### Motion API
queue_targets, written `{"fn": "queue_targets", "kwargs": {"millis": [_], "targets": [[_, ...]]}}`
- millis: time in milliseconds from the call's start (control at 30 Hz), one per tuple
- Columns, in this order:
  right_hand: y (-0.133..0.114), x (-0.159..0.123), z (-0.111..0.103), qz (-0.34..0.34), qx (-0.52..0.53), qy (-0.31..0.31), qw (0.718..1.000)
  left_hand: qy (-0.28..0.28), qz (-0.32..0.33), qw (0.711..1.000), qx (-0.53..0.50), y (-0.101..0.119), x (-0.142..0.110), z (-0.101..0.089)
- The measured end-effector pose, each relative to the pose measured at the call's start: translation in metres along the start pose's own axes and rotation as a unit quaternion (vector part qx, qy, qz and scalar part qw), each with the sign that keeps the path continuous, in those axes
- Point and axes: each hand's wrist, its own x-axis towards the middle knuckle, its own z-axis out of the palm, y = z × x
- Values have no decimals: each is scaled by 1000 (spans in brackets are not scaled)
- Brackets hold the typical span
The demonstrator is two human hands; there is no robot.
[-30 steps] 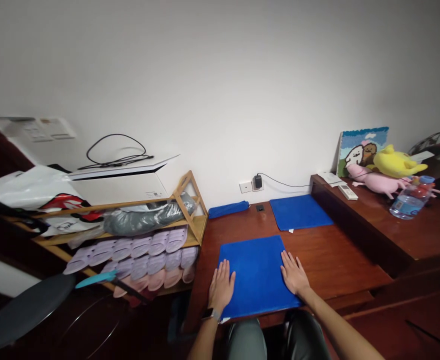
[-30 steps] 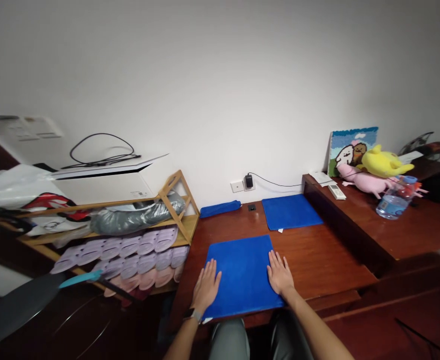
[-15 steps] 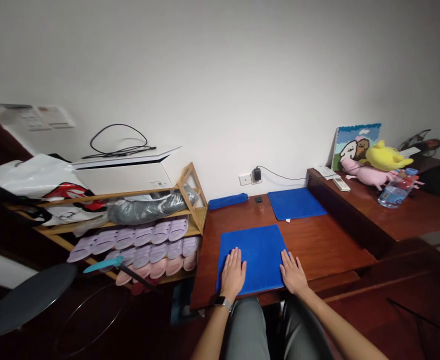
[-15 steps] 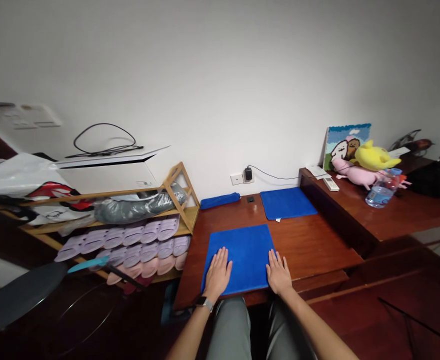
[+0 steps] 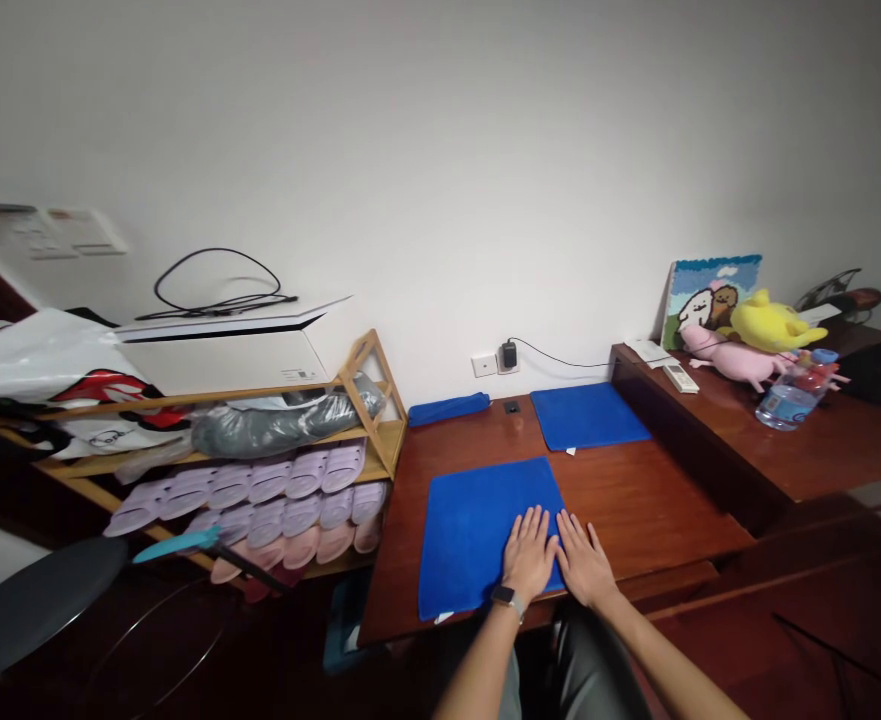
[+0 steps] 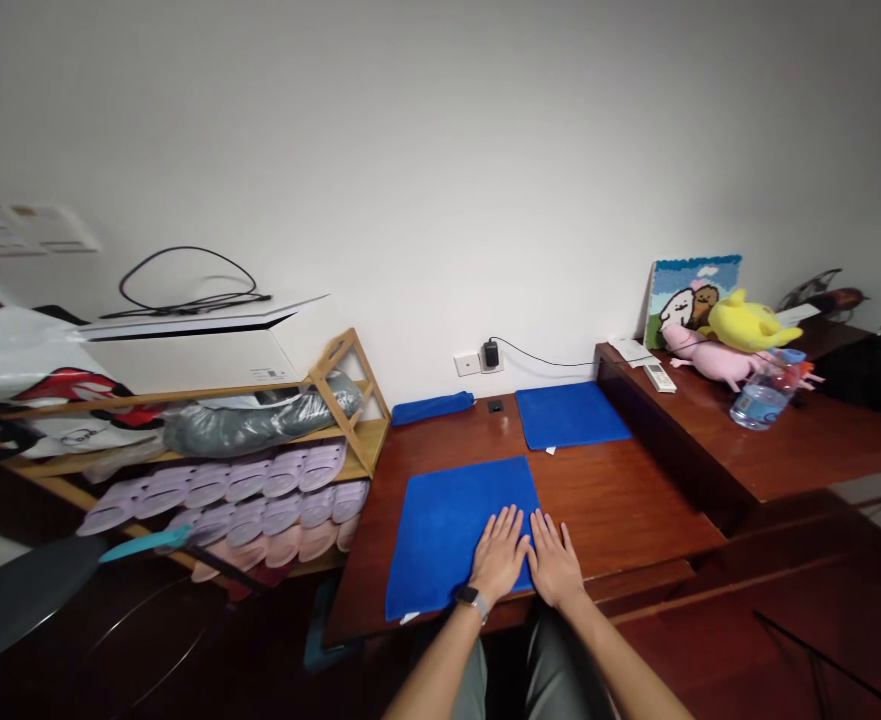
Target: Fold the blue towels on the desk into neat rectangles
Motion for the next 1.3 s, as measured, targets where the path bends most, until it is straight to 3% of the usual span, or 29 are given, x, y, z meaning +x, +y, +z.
{"fn": "queue_targets", "kwargs": {"millis": [233, 300, 367, 667, 867, 967, 1100, 1200, 1300], "targets": [[7, -3, 0, 3, 8, 6, 1000, 44, -155, 983, 82, -139, -113, -36], [8, -3, 2, -1, 7, 11, 1000, 48, -158, 982, 89, -161, -133, -40], [10, -2, 5, -2, 5, 16, 1000, 50, -153, 983, 92, -167, -142, -41], [6, 7, 2, 13, 24, 33, 999, 72, -146, 983, 89, -146, -127, -57], [-4, 67, -25, 14, 15, 26, 999, 75, -86, 993, 39, -95, -55, -77], [-7, 110, -36, 21, 8, 12, 1000, 56, -60, 997, 17, -73, -28, -71], [-6, 153, -26, 37, 5, -12, 999, 32, -50, 998, 10, -68, -23, -47], [-1, 163, -8, 36, 5, 6, 999, 38, -43, 998, 14, -68, -11, -37], [6, 163, 4, 26, 5, 23, 999, 39, -28, 999, 12, -58, 31, -32]]}}
